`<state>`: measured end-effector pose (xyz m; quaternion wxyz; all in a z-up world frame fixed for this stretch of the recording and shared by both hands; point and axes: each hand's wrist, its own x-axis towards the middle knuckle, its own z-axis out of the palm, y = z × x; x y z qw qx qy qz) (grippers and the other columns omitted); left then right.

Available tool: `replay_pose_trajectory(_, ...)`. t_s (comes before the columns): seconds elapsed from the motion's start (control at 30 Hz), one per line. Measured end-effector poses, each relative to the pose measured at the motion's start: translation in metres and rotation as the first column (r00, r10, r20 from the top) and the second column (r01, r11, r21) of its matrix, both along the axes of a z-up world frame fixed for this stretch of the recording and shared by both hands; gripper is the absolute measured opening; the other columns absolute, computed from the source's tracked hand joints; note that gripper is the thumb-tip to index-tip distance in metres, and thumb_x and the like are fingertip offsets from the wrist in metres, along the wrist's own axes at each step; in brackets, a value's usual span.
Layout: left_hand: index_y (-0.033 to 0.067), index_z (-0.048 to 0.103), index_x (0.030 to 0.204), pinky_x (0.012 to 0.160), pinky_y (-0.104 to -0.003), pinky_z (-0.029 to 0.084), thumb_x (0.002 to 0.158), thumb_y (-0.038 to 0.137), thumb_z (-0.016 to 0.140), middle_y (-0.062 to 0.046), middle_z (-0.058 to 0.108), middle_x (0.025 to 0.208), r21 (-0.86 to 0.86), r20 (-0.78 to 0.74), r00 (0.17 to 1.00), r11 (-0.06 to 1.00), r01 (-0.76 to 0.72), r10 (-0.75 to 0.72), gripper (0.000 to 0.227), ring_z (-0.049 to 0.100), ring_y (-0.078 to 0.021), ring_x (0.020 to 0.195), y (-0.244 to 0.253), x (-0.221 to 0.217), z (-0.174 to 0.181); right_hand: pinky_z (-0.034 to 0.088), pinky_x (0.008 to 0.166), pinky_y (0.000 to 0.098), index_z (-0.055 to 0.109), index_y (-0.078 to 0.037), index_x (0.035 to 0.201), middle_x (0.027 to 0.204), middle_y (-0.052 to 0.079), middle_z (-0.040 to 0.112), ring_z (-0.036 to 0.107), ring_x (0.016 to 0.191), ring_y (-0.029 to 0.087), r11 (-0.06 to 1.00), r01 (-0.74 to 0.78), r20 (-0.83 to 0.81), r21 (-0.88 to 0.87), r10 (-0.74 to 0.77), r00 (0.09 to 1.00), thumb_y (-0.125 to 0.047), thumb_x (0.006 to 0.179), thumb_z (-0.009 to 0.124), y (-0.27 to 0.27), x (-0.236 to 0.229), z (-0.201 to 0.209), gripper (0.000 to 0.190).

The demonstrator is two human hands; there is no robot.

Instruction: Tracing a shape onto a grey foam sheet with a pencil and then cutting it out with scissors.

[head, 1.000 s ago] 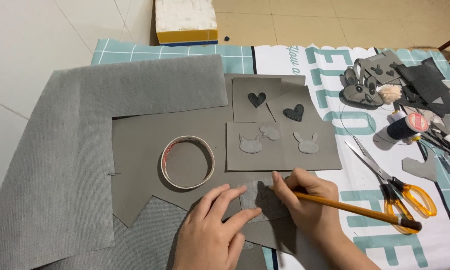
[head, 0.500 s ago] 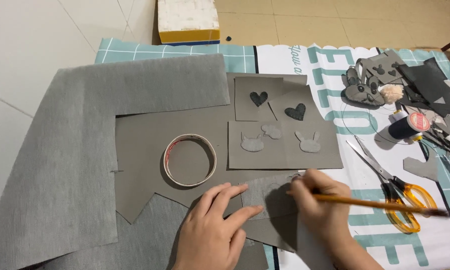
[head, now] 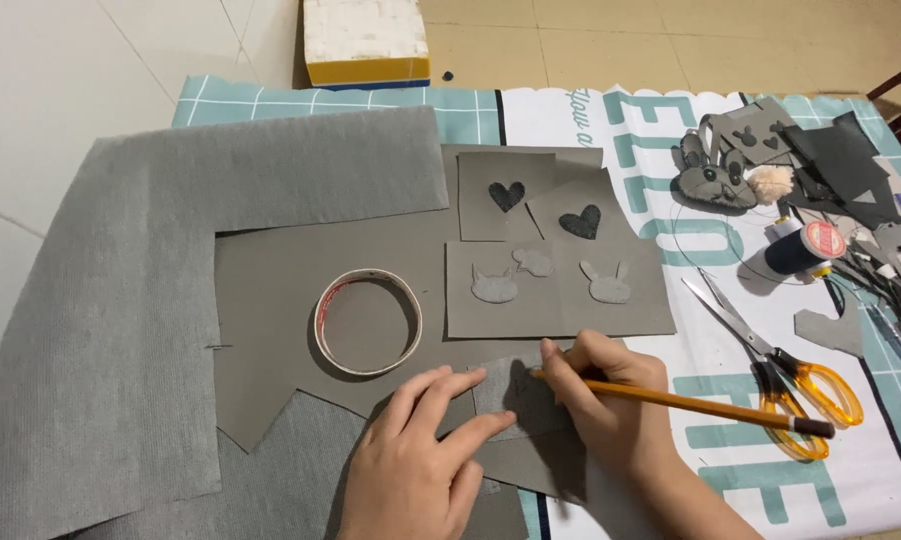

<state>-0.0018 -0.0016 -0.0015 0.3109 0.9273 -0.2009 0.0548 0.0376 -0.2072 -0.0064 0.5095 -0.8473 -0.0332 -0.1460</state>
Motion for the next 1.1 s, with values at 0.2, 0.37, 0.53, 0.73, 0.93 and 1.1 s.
replay_pose_trajectory(0.2, 0.0299, 0.079, 0.11, 0.08, -0.048, 0.056, 0.073, 0.007, 0.057, 0.003, 0.061, 0.14, -0.019, 0.037, 0.999, 0.999, 0.032, -0.032, 0.049, 0.05, -0.0258, 0.131, 0.002, 0.001, 0.0, 0.041, 0.048, 0.0222, 0.046, -0.011, 0.053, 0.047, -0.001, 0.05, 0.056, 0.047, 0.009, 0.997, -0.036, -0.05, -0.07, 0.033, 0.998, -0.017, 0.091, 0.071, -0.003, 0.0, -0.003, 0.046)
replay_pose_trajectory(0.37, 0.0321, 0.079, 0.11, 0.079, -0.047, 0.056, 0.073, 0.006, 0.057, 0.006, 0.061, 0.14, -0.004, 0.021, 1.0, 1.0, 0.01, -0.01, 0.051, 0.05, -0.0239, 0.131, 0.001, 0.0, 0.001, 0.033, 0.05, 0.0248, 0.041, -0.01, 0.057, 0.05, -0.002, 0.043, 0.035, 0.052, 0.01, 0.999, 0.013, -0.093, -0.046, -0.017, 0.996, -0.016, 0.091, 0.071, -0.005, 0.0, -0.007, 0.046)
replay_pose_trajectory(0.53, 0.0305, 0.078, 0.112, 0.081, -0.048, 0.056, 0.074, 0.007, 0.057, 0.004, 0.06, 0.141, -0.004, 0.031, 0.999, 0.999, 0.033, -0.032, 0.049, 0.05, -0.0255, 0.132, 0.001, 0.001, 0.001, 0.03, 0.052, 0.0251, 0.037, -0.011, 0.06, 0.055, -0.003, 0.036, 0.03, 0.057, 0.012, 0.995, -0.032, -0.091, -0.091, 0.024, 0.996, -0.014, 0.092, 0.072, -0.009, 0.0, -0.005, 0.047)
replay_pose_trajectory(0.73, 0.0307, 0.079, 0.111, 0.079, -0.047, 0.056, 0.074, 0.007, 0.056, 0.003, 0.061, 0.139, -0.016, 0.047, 0.999, 1.0, 0.027, -0.026, 0.049, 0.051, -0.0259, 0.13, 0.001, 0.001, -0.001, 0.026, 0.051, 0.0266, 0.028, -0.012, 0.059, 0.053, -0.003, 0.028, 0.025, 0.058, 0.01, 0.997, -0.043, -0.11, -0.064, 0.036, 0.993, -0.002, 0.075, 0.064, -0.008, -0.002, -0.001, 0.041)
replay_pose_trajectory(0.93, 0.0295, 0.078, 0.113, 0.082, -0.051, 0.056, 0.073, 0.005, 0.056, 0.001, 0.061, 0.14, -0.035, 0.015, 0.999, 0.998, 0.044, -0.044, 0.052, 0.05, -0.0278, 0.131, 0.002, 0.002, 0.001, 0.026, 0.051, 0.0265, 0.029, -0.012, 0.058, 0.052, -0.003, 0.03, 0.026, 0.057, 0.011, 0.992, 0.011, -0.102, -0.124, -0.024, 0.995, -0.004, 0.072, 0.062, -0.012, -0.004, -0.001, 0.037)
replay_pose_trajectory(1.1, 0.0308, 0.079, 0.111, 0.081, -0.048, 0.056, 0.074, 0.005, 0.054, 0.002, 0.061, 0.14, -0.037, 0.046, 0.999, 0.999, 0.028, -0.027, 0.051, 0.05, -0.0268, 0.131, 0.001, 0.001, 0.0, 0.021, 0.053, 0.0275, 0.022, -0.013, 0.061, 0.057, -0.002, 0.024, 0.022, 0.058, 0.011, 0.982, 0.167, -0.073, 0.093, -0.161, 0.984, 0.005, 0.076, 0.055, -0.005, -0.008, 0.007, 0.04)
